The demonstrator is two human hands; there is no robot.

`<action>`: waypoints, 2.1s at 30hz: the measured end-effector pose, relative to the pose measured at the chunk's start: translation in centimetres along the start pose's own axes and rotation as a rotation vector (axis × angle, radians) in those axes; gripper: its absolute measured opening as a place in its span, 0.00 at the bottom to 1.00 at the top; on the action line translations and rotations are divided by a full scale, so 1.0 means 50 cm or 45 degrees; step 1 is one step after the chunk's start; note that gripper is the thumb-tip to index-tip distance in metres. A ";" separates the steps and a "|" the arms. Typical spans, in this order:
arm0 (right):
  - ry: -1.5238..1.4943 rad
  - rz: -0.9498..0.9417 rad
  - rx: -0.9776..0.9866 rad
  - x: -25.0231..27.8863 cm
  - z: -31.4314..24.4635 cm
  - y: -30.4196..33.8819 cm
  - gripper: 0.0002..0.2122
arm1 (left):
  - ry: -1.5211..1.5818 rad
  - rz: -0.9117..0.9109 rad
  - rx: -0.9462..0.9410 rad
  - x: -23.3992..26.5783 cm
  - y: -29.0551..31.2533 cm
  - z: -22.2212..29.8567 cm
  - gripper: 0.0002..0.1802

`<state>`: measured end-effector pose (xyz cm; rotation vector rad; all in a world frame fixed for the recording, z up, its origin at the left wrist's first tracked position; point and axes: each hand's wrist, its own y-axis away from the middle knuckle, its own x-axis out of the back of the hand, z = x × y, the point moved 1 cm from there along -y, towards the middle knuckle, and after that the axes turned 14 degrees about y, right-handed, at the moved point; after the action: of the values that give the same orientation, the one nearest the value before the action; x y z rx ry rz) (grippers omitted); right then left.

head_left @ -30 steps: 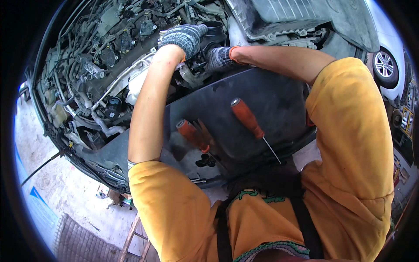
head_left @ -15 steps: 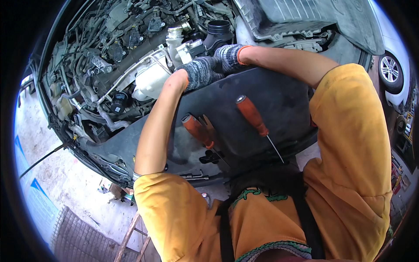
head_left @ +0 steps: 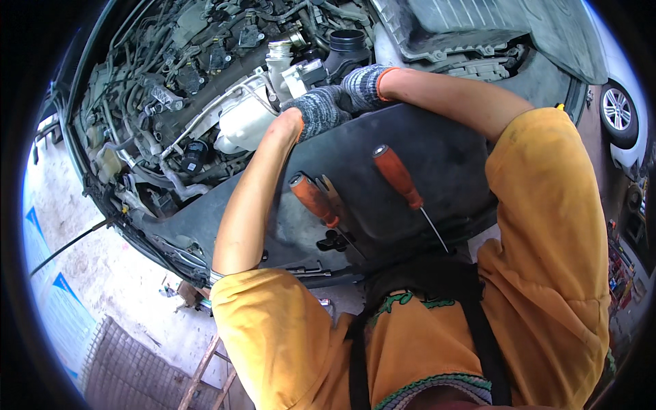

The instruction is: The person works under the hood of a car, using a screwdriver to tighten bolts on a component near the engine. They repeatedly adjust and secure the part with both hands while wearing gloves.

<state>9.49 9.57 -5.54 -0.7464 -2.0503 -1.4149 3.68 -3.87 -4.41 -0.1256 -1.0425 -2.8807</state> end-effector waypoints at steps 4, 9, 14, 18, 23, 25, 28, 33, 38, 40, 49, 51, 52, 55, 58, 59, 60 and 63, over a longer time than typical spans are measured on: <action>0.054 0.078 -0.005 0.001 0.012 0.000 0.15 | -0.049 0.002 0.070 -0.005 -0.007 0.012 0.14; 0.047 0.119 -0.011 0.021 0.002 0.021 0.15 | 0.092 0.061 0.124 -0.001 -0.004 -0.017 0.15; -0.029 0.214 0.068 0.009 0.002 0.018 0.14 | -0.193 0.005 0.148 0.006 -0.010 -0.001 0.21; 0.005 0.109 0.144 0.018 -0.007 0.017 0.14 | -0.246 0.010 0.229 0.011 0.009 0.013 0.25; 0.163 0.036 0.130 0.012 -0.017 -0.010 0.15 | -0.241 -0.041 0.251 0.016 0.046 0.012 0.24; 0.222 0.014 0.120 0.008 -0.008 -0.008 0.14 | -0.250 -0.080 0.235 0.013 0.032 0.014 0.23; 0.263 0.060 0.130 0.006 -0.011 -0.011 0.13 | -0.236 -0.094 0.236 0.011 0.030 0.013 0.22; 0.074 0.032 0.082 0.012 -0.003 -0.008 0.14 | -0.232 -0.136 0.226 0.014 0.020 0.016 0.20; 0.136 0.073 0.074 0.020 -0.013 0.005 0.12 | -0.249 -0.144 0.238 0.014 0.024 0.021 0.19; 0.115 0.066 0.110 0.020 -0.005 0.005 0.12 | -0.281 -0.159 0.245 0.008 0.013 0.028 0.18; -0.123 0.256 -0.063 0.005 0.018 -0.029 0.15 | -0.963 0.286 0.105 0.080 -0.013 0.102 0.20; -0.114 0.241 -0.104 0.012 0.015 -0.022 0.16 | -0.952 0.334 0.145 0.083 -0.016 0.111 0.21; -0.141 0.295 -0.152 0.014 0.017 -0.013 0.16 | -0.945 0.374 0.161 0.082 -0.022 0.107 0.20; -0.076 0.273 -0.231 0.008 0.029 -0.017 0.13 | -0.883 0.467 0.135 0.085 -0.024 0.101 0.20; -0.088 0.231 -0.204 0.014 0.030 -0.013 0.12 | -0.889 0.454 0.108 0.097 -0.027 0.098 0.21; -0.080 0.232 -0.207 0.015 0.024 -0.008 0.12 | -0.878 0.460 0.087 0.099 -0.023 0.094 0.21; -0.081 0.224 -0.206 0.016 0.022 -0.007 0.12 | -0.869 0.461 0.060 0.101 -0.022 0.095 0.21; -0.106 0.277 -0.231 0.009 0.027 -0.014 0.12 | -0.835 0.411 0.094 0.107 -0.029 0.102 0.21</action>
<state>8.55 10.71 -6.10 -1.0853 -1.8515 -1.4779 -1.54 0.28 -0.88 -1.1738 -1.0696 -2.5331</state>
